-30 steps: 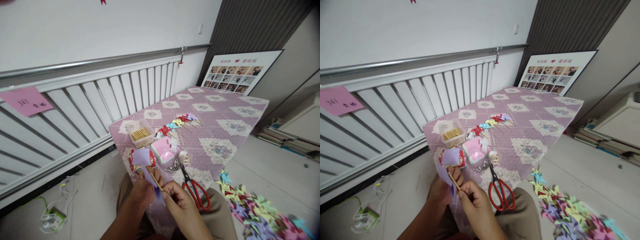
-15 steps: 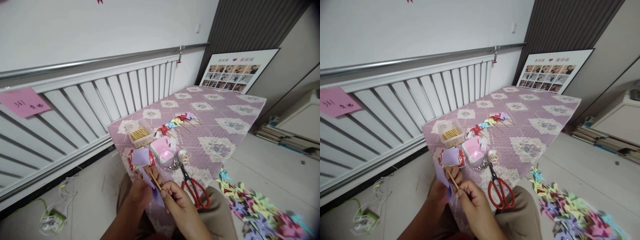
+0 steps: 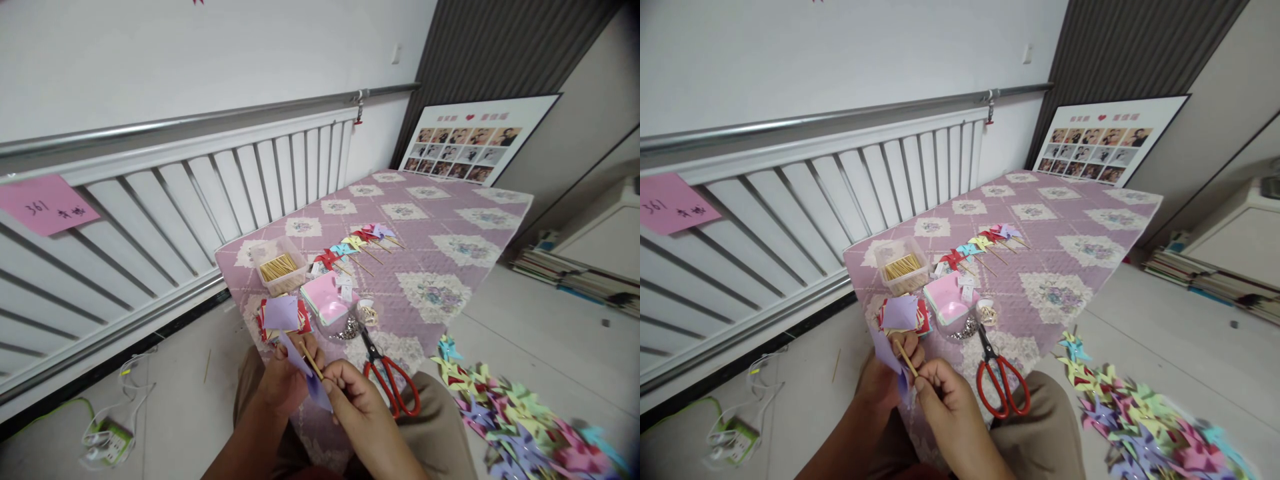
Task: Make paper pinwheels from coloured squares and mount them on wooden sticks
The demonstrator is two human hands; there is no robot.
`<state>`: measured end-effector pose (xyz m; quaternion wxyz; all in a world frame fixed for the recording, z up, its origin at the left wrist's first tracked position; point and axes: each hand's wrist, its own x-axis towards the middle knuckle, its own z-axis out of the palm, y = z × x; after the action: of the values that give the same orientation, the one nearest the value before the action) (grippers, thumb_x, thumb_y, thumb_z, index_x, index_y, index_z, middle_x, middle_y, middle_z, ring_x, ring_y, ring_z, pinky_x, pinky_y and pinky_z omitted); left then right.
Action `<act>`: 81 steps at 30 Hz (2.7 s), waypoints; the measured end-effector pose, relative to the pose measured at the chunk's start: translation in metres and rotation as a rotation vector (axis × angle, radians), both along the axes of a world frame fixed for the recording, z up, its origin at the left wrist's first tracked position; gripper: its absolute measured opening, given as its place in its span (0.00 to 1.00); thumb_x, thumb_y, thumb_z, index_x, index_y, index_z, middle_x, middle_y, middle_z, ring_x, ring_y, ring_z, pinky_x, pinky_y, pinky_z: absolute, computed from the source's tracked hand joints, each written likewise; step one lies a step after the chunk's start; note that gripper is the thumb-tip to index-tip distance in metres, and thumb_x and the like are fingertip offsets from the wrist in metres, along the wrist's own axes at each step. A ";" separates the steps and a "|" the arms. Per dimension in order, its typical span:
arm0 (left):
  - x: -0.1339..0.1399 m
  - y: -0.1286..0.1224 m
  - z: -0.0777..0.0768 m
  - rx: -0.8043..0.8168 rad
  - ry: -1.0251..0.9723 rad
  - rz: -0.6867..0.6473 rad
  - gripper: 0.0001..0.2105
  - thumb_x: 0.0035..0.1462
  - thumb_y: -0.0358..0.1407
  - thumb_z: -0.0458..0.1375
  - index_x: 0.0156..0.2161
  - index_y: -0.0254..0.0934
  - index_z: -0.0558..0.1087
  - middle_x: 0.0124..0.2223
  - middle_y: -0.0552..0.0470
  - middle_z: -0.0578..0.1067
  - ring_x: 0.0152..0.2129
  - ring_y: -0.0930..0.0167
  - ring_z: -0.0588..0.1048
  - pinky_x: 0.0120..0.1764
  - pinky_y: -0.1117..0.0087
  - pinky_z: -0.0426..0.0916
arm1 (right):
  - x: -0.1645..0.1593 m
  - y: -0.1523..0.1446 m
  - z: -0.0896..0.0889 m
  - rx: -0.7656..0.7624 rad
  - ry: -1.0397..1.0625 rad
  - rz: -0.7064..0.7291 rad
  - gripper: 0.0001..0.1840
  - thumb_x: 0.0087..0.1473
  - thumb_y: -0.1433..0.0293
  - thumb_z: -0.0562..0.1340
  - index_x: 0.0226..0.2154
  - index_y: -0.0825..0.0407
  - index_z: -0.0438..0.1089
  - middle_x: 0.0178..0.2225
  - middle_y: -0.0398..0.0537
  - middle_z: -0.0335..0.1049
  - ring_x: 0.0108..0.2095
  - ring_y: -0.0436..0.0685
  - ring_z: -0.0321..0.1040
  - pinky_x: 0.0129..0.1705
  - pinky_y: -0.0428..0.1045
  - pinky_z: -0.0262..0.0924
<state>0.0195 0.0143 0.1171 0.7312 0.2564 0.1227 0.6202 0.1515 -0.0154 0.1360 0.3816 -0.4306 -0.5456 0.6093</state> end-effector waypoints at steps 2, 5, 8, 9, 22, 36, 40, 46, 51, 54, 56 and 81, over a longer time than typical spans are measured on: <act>0.000 0.000 0.000 -0.014 0.000 0.006 0.15 0.51 0.37 0.65 0.22 0.36 0.63 0.24 0.57 0.62 0.21 0.76 0.63 0.22 0.75 0.53 | 0.000 0.000 0.000 0.005 -0.008 0.006 0.13 0.57 0.60 0.55 0.26 0.50 0.60 0.22 0.36 0.52 0.21 0.48 0.49 0.23 0.44 0.48; 0.000 -0.001 0.000 -0.025 -0.010 0.016 0.14 0.50 0.36 0.65 0.23 0.36 0.64 0.25 0.56 0.63 0.21 0.76 0.63 0.21 0.76 0.52 | 0.001 0.000 0.002 0.012 -0.016 0.008 0.12 0.57 0.61 0.56 0.26 0.49 0.60 0.22 0.36 0.52 0.21 0.48 0.49 0.23 0.44 0.47; 0.000 -0.001 0.002 -0.013 -0.013 0.021 0.13 0.50 0.37 0.65 0.24 0.36 0.65 0.25 0.56 0.64 0.21 0.76 0.62 0.20 0.76 0.52 | 0.000 0.001 0.006 0.020 -0.023 0.001 0.12 0.56 0.61 0.56 0.26 0.49 0.60 0.22 0.35 0.51 0.21 0.48 0.49 0.23 0.45 0.47; 0.000 -0.001 0.002 -0.005 -0.014 0.020 0.13 0.50 0.37 0.66 0.24 0.36 0.65 0.25 0.56 0.64 0.21 0.76 0.62 0.20 0.76 0.52 | 0.000 0.001 0.007 0.023 -0.027 0.000 0.12 0.56 0.61 0.56 0.25 0.49 0.60 0.22 0.35 0.51 0.21 0.48 0.49 0.23 0.45 0.47; 0.000 -0.002 0.002 -0.018 0.006 0.018 0.15 0.52 0.38 0.64 0.23 0.36 0.63 0.24 0.56 0.62 0.21 0.76 0.62 0.21 0.76 0.52 | -0.001 -0.002 0.008 0.044 -0.015 -0.019 0.14 0.57 0.60 0.57 0.25 0.50 0.61 0.20 0.36 0.52 0.21 0.48 0.50 0.24 0.45 0.48; 0.000 -0.002 0.002 -0.024 -0.077 -0.027 0.09 0.54 0.34 0.62 0.25 0.37 0.68 0.24 0.56 0.62 0.21 0.76 0.61 0.24 0.75 0.55 | -0.004 -0.003 0.003 0.100 -0.008 -0.074 0.16 0.56 0.57 0.58 0.24 0.50 0.61 0.21 0.37 0.53 0.23 0.50 0.50 0.26 0.45 0.50; 0.000 -0.001 0.001 -0.038 -0.039 0.005 0.12 0.52 0.35 0.64 0.24 0.36 0.65 0.23 0.57 0.61 0.21 0.76 0.60 0.24 0.75 0.53 | -0.005 -0.003 0.002 0.128 -0.013 -0.093 0.16 0.56 0.56 0.58 0.25 0.50 0.62 0.22 0.37 0.53 0.23 0.50 0.51 0.26 0.45 0.51; 0.000 -0.002 0.005 -0.047 -0.032 -0.012 0.13 0.51 0.35 0.65 0.24 0.36 0.64 0.24 0.57 0.61 0.21 0.76 0.61 0.24 0.75 0.53 | -0.006 -0.004 -0.004 0.151 -0.019 -0.099 0.15 0.58 0.58 0.57 0.26 0.50 0.62 0.23 0.38 0.55 0.25 0.50 0.53 0.27 0.45 0.52; 0.000 -0.002 0.007 -0.041 -0.013 0.007 0.16 0.45 0.36 0.68 0.24 0.37 0.63 0.24 0.58 0.61 0.21 0.77 0.60 0.24 0.74 0.53 | -0.007 -0.004 -0.005 0.135 -0.012 -0.097 0.15 0.58 0.58 0.57 0.26 0.50 0.61 0.23 0.38 0.54 0.25 0.51 0.53 0.28 0.45 0.52; 0.000 -0.002 0.007 -0.053 0.006 0.023 0.16 0.48 0.37 0.67 0.23 0.36 0.63 0.24 0.57 0.62 0.21 0.76 0.61 0.24 0.74 0.53 | -0.007 -0.003 -0.003 0.116 -0.004 -0.091 0.15 0.57 0.58 0.57 0.26 0.50 0.61 0.23 0.37 0.53 0.24 0.50 0.51 0.26 0.45 0.51; 0.000 -0.002 0.006 -0.055 0.004 0.015 0.15 0.49 0.37 0.66 0.23 0.36 0.63 0.23 0.57 0.62 0.21 0.76 0.61 0.24 0.74 0.53 | -0.007 -0.003 -0.002 0.110 -0.004 -0.093 0.15 0.57 0.58 0.58 0.25 0.50 0.61 0.22 0.37 0.52 0.24 0.50 0.50 0.26 0.45 0.50; -0.001 -0.002 0.005 -0.046 -0.022 0.000 0.14 0.49 0.35 0.66 0.23 0.36 0.64 0.25 0.57 0.63 0.22 0.76 0.63 0.25 0.74 0.55 | -0.008 -0.001 0.001 0.074 0.012 -0.092 0.17 0.55 0.55 0.59 0.24 0.50 0.62 0.22 0.37 0.54 0.24 0.50 0.51 0.26 0.45 0.51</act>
<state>0.0186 0.0124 0.1222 0.7381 0.2326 0.1290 0.6200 0.1439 -0.0162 0.1366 0.4282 -0.4374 -0.5451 0.5729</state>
